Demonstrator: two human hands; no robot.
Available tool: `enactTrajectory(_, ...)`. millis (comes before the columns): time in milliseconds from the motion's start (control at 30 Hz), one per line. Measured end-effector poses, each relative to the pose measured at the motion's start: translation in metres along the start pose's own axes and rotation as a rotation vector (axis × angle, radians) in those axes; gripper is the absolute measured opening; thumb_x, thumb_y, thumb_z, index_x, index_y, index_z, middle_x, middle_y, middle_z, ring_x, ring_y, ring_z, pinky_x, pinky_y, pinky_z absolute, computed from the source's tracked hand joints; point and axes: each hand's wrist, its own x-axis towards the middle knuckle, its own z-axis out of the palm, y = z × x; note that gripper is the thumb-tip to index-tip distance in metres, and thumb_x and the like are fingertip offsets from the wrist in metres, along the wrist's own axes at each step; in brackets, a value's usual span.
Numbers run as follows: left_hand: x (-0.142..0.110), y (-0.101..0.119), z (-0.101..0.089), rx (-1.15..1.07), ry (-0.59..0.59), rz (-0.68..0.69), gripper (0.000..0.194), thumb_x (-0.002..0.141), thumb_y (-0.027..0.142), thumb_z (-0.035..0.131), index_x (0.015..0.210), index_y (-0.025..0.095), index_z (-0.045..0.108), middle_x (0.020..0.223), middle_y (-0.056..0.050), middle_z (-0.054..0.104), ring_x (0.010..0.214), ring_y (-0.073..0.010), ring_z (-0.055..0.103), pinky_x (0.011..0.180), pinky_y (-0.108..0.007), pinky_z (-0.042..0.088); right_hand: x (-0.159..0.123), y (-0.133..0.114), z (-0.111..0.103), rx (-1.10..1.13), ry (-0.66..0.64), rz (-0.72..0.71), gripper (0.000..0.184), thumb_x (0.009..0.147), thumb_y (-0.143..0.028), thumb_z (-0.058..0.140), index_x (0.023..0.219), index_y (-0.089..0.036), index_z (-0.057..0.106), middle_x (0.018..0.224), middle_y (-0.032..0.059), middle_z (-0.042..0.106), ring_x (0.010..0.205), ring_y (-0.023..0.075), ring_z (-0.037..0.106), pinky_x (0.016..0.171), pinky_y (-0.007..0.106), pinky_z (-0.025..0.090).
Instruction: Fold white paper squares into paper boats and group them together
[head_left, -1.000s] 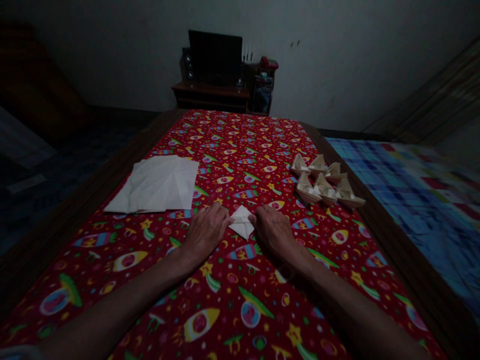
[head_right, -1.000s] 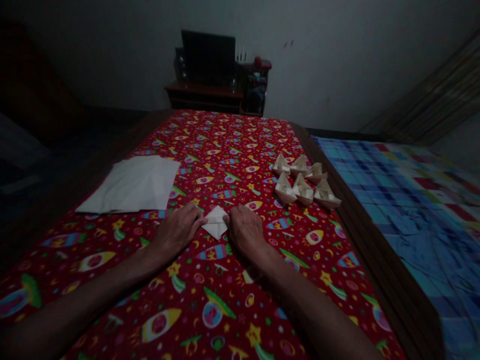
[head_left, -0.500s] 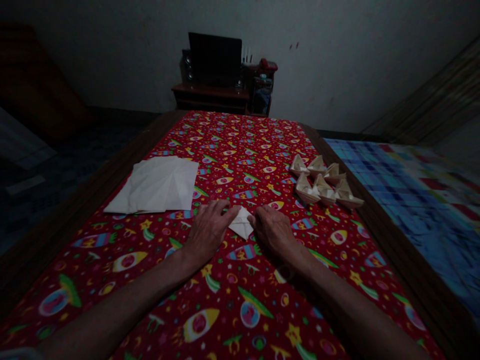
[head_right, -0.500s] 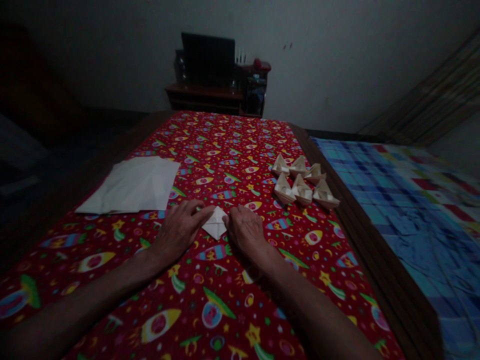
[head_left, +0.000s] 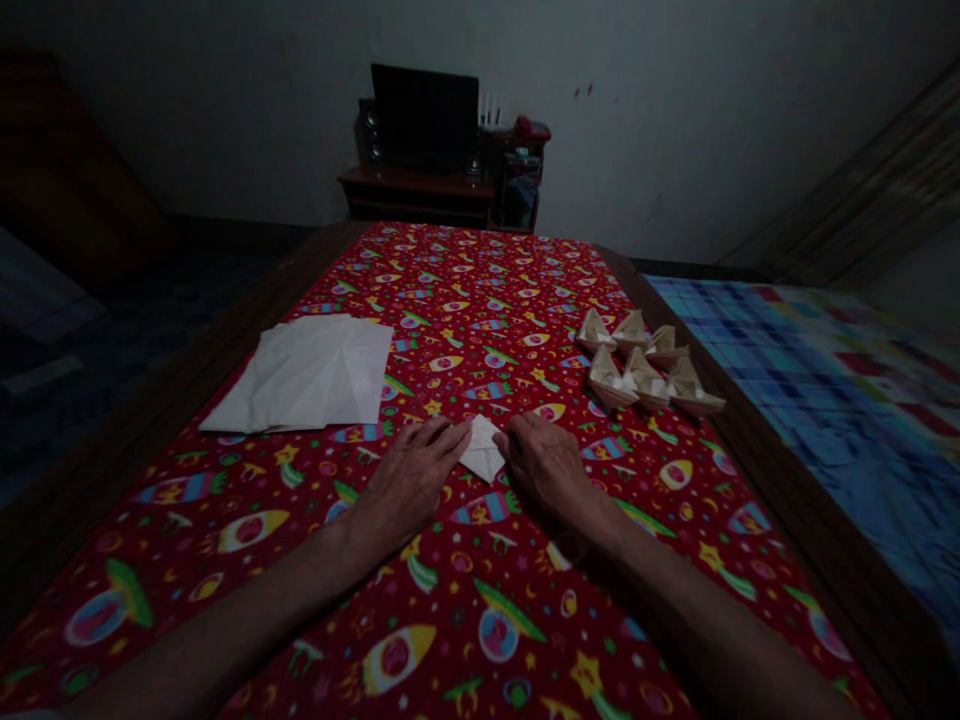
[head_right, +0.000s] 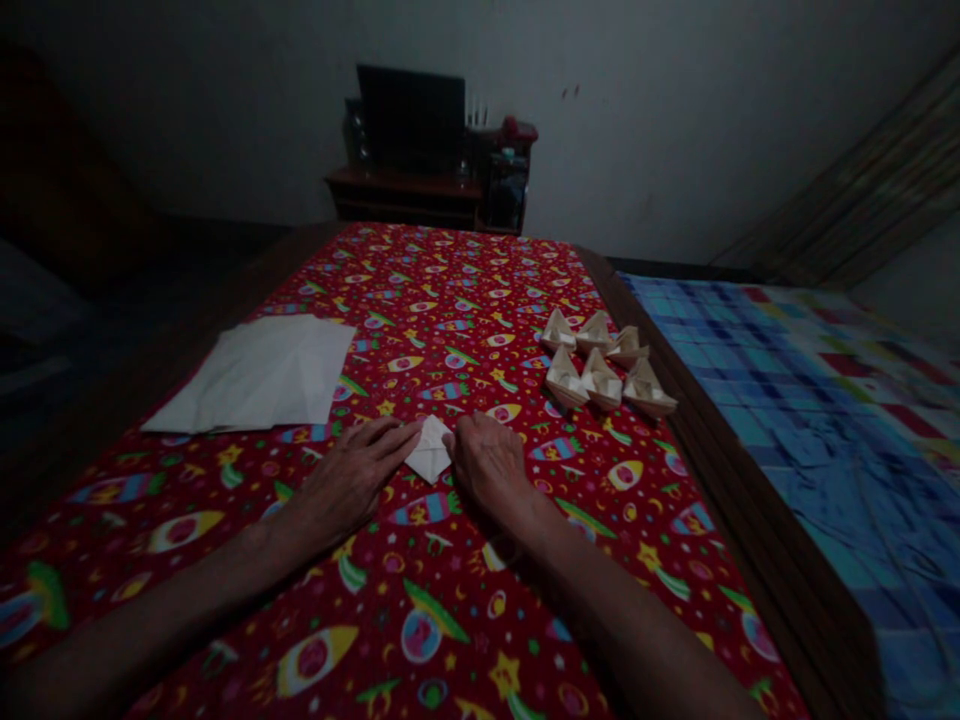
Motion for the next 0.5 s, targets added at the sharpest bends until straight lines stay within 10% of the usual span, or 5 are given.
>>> enactTrajectory(233,-0.0008,-0.0010,0.0047,-0.069,0.054,-0.017,0.060,0.076,-0.002,0.039,0.134,0.015,0.041,0.140,-0.006,0.043,0.125,-0.0237,0.036,0.104,-0.040,0.032,-0.0004,-0.0009,0.0005,-0.019,0.006,-0.002,0.023,0.093,-0.033,0.041,0.082,-0.017,0.055,0.079,0.0045,0.058,0.066,0.0152,0.049,0.057,0.028,0.025)
enactTrajectory(500,0.0080,-0.0079,0.0104,-0.443,0.334,-0.147,0.010,0.087,0.021,0.053,0.093,0.016,0.058,0.097,-0.007,0.057,0.093,-0.0184,0.054,0.084,-0.033,0.048,-0.0005,-0.0013,0.0057,-0.058,0.036,-0.001,0.025,0.094,-0.033,0.040,0.082,-0.017,0.055,0.079,0.0044,0.058,0.067,0.0156,0.049,0.058,0.028,0.024)
